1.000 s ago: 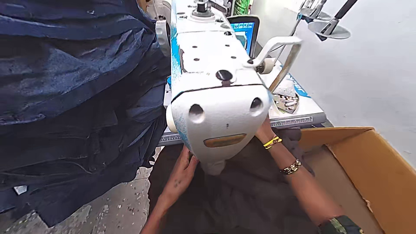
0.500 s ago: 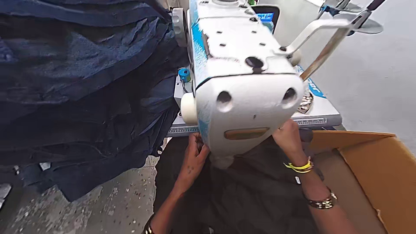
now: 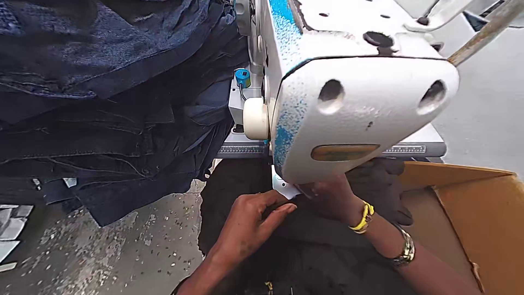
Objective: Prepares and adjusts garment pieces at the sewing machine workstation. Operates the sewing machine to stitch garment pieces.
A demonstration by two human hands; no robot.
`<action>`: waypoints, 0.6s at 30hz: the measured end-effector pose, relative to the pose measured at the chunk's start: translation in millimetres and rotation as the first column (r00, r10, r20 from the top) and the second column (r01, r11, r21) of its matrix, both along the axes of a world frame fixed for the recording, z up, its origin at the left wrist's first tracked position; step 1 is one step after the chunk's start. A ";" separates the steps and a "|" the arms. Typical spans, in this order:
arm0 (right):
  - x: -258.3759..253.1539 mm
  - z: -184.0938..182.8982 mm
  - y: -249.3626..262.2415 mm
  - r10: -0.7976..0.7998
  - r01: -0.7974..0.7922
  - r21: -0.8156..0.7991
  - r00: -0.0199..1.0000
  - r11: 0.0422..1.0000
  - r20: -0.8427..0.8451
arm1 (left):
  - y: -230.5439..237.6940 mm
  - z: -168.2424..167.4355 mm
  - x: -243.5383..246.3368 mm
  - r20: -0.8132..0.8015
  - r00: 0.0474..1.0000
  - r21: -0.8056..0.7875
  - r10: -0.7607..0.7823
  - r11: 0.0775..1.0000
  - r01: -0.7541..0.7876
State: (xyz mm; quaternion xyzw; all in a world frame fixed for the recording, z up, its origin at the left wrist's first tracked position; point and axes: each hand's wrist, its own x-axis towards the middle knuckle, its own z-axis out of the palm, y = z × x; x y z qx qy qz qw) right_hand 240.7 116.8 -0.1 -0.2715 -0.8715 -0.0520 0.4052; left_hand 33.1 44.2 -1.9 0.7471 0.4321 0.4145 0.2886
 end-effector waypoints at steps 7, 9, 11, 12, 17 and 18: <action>11.5 -8.0 -19.3 -0.098 -0.054 -0.606 0.972 0.793 -0.214 | 10.1 -7.2 -80.1 -0.034 0.933 -0.173 0.358 0.917 -0.358; 7.7 -8.5 -6.5 -0.175 -0.013 -0.683 0.963 0.731 -0.206 | 16.1 -20.9 -94.6 -0.124 0.888 -0.224 0.444 0.859 -0.461; 8.8 -4.5 -1.0 -0.160 -0.053 -0.751 0.965 0.659 -0.209 | 15.6 -27.1 -98.5 -0.150 0.866 -0.248 0.478 0.830 -0.500; 12.9 -1.3 0.6 -0.149 -0.056 -0.758 0.969 0.649 -0.199 | 15.5 -27.2 -98.0 -0.143 0.864 -0.247 0.483 0.828 -0.504; 32.3 -5.5 2.7 -0.232 0.030 -0.735 0.957 0.677 -0.175 | 27.0 -21.7 -82.7 -0.133 0.883 -0.197 0.451 0.861 -0.470; 34.3 -7.0 1.9 -0.252 0.059 -0.725 0.954 0.686 -0.161 | 30.7 -20.3 -80.4 -0.140 0.885 -0.189 0.443 0.866 -0.463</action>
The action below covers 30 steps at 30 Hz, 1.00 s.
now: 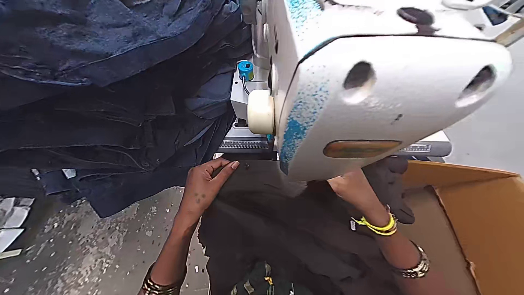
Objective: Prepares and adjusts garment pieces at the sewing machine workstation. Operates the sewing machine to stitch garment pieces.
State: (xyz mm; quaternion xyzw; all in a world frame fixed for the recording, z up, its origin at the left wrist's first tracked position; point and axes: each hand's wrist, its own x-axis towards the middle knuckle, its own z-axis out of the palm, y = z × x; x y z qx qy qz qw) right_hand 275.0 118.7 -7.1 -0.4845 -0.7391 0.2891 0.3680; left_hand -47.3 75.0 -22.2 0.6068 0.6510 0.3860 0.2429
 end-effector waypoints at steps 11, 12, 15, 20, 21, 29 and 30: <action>42.9 -16.2 72.3 -0.367 0.176 0.377 0.767 0.909 0.526 | 8.4 -19.8 53.4 0.102 0.944 -0.011 -0.313 0.949 0.316; 40.8 -16.1 79.9 -0.355 0.161 0.371 0.757 0.915 0.549 | 9.6 -15.8 62.2 0.197 0.930 -0.010 -0.311 0.948 0.319; 34.0 -15.1 89.8 -0.315 0.122 0.328 0.702 0.937 0.639 | 12.0 -4.1 81.0 0.294 0.930 -0.040 -0.219 0.970 0.241; 40.5 -28.1 67.3 -0.421 0.168 0.528 0.811 0.832 0.406 | 7.3 7.1 95.1 0.346 0.932 -0.158 -0.106 0.973 0.169; 43.6 -29.3 60.1 -0.429 0.217 0.529 0.845 0.820 0.320 | 7.2 -0.7 95.3 0.370 0.923 -0.120 -0.105 0.980 0.159; 51.1 -13.8 19.4 -0.365 0.347 0.219 0.930 0.912 0.048 | 12.5 -0.5 98.7 0.453 0.891 -0.116 -0.007 0.991 0.067; 47.0 -9.9 17.7 -0.348 0.332 0.212 0.937 0.919 0.043 | 13.7 -0.7 98.4 0.433 0.901 -0.112 -0.007 0.992 0.062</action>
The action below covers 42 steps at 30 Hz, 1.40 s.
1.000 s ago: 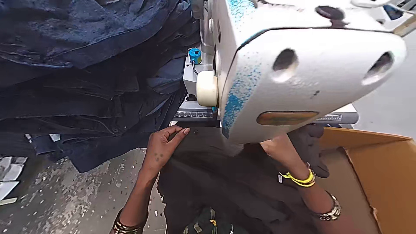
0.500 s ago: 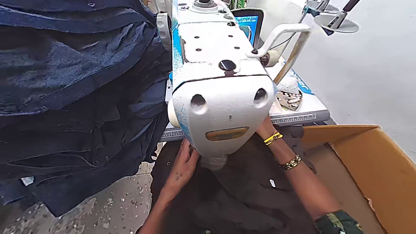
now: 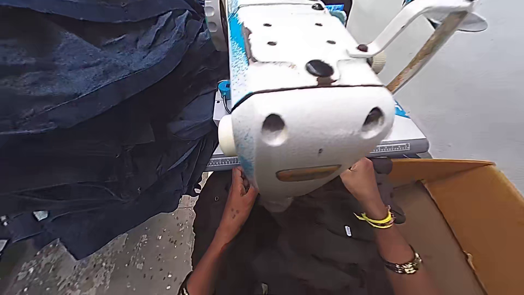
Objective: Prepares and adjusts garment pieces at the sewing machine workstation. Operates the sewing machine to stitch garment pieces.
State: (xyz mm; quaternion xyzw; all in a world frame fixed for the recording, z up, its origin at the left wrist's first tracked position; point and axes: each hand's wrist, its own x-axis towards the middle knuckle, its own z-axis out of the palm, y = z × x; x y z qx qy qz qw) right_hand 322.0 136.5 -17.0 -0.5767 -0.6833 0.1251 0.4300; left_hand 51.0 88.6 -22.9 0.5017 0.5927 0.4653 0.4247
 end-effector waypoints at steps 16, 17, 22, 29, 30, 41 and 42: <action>-76.8 16.0 -37.6 0.722 -0.717 0.132 0.692 0.684 0.019 | -47.8 23.7 -29.7 -0.213 0.913 0.421 -0.347 0.811 0.407; -75.5 14.2 -45.3 0.764 -0.761 0.068 0.641 0.645 -0.074 | -48.8 26.3 -40.4 -0.175 0.929 0.408 -0.325 0.835 0.369; -72.8 13.2 -31.5 0.428 -0.431 -0.113 0.902 0.895 -0.057 | -34.0 11.4 -108.5 -0.240 0.970 0.154 0.050 0.988 -0.013; -52.0 22.8 -15.7 0.419 -0.439 -0.236 0.898 0.867 -0.132 | -27.8 -0.9 -111.2 -0.299 0.948 0.103 0.107 0.992 -0.079; -48.8 20.8 -15.2 0.392 -0.416 -0.243 0.909 0.876 -0.143 | -23.6 -0.3 -108.2 -0.312 0.944 0.112 0.103 0.991 -0.071; -0.2 4.7 11.1 -0.004 0.009 -0.009 0.898 1.000 0.439 | -8.4 -23.3 -80.2 -0.614 0.786 0.267 0.071 0.956 0.123; 5.6 2.2 19.1 -0.071 0.056 0.046 0.870 0.997 0.488 | -7.7 -24.1 -74.9 -0.581 0.814 0.258 0.003 0.949 0.180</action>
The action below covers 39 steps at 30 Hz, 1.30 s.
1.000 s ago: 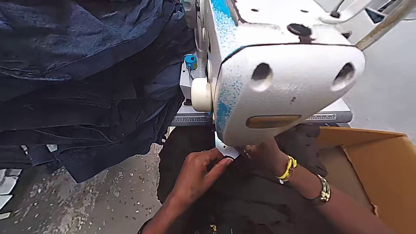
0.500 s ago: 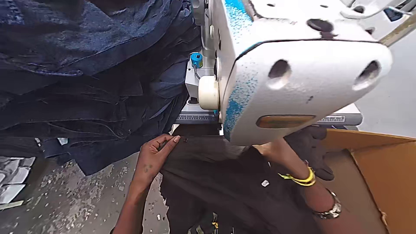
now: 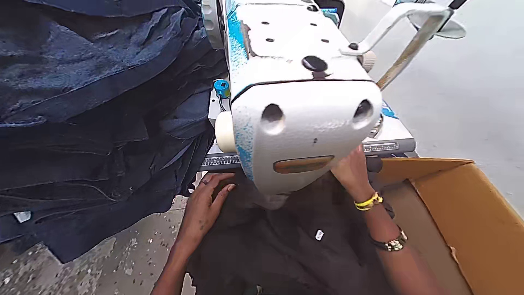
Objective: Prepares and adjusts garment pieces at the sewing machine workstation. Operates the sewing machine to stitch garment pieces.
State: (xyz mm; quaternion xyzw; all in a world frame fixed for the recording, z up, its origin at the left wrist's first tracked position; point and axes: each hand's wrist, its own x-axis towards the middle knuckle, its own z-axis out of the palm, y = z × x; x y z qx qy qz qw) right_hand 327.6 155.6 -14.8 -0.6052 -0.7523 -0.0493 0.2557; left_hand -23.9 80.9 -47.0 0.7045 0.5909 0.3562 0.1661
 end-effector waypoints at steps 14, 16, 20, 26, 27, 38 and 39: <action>-0.5 -18.0 12.3 0.056 -0.013 0.244 0.984 0.970 -0.168 | 8.5 14.8 68.7 0.492 0.869 -0.221 0.058 0.973 0.061; -2.2 -14.1 -0.7 0.070 -0.004 0.233 0.959 0.972 -0.274 | 9.1 17.2 70.9 0.496 0.864 -0.220 0.085 0.975 0.031; -9.3 -10.2 -18.4 0.119 -0.043 0.211 0.925 0.977 -0.360 | 9.5 19.4 73.4 0.486 0.864 -0.241 0.134 0.971 -0.016; -36.2 11.6 -19.0 0.290 -0.218 0.303 0.931 0.928 -0.221 | 2.4 21.2 68.3 0.271 0.962 0.023 -0.027 1.000 0.021; -42.7 13.1 -22.2 0.346 -0.282 0.364 0.930 0.888 -0.124 | -5.2 25.9 65.5 0.223 0.964 0.113 -0.143 0.986 0.120; -83.2 10.2 -62.2 0.687 -0.731 0.136 0.537 0.668 -0.489 | -37.4 47.6 49.3 0.209 0.845 0.169 -0.493 0.869 0.465; -82.3 9.2 -71.0 0.661 -0.799 0.080 0.432 0.597 -0.613 | -37.8 50.5 42.3 0.262 0.825 0.175 -0.501 0.865 0.469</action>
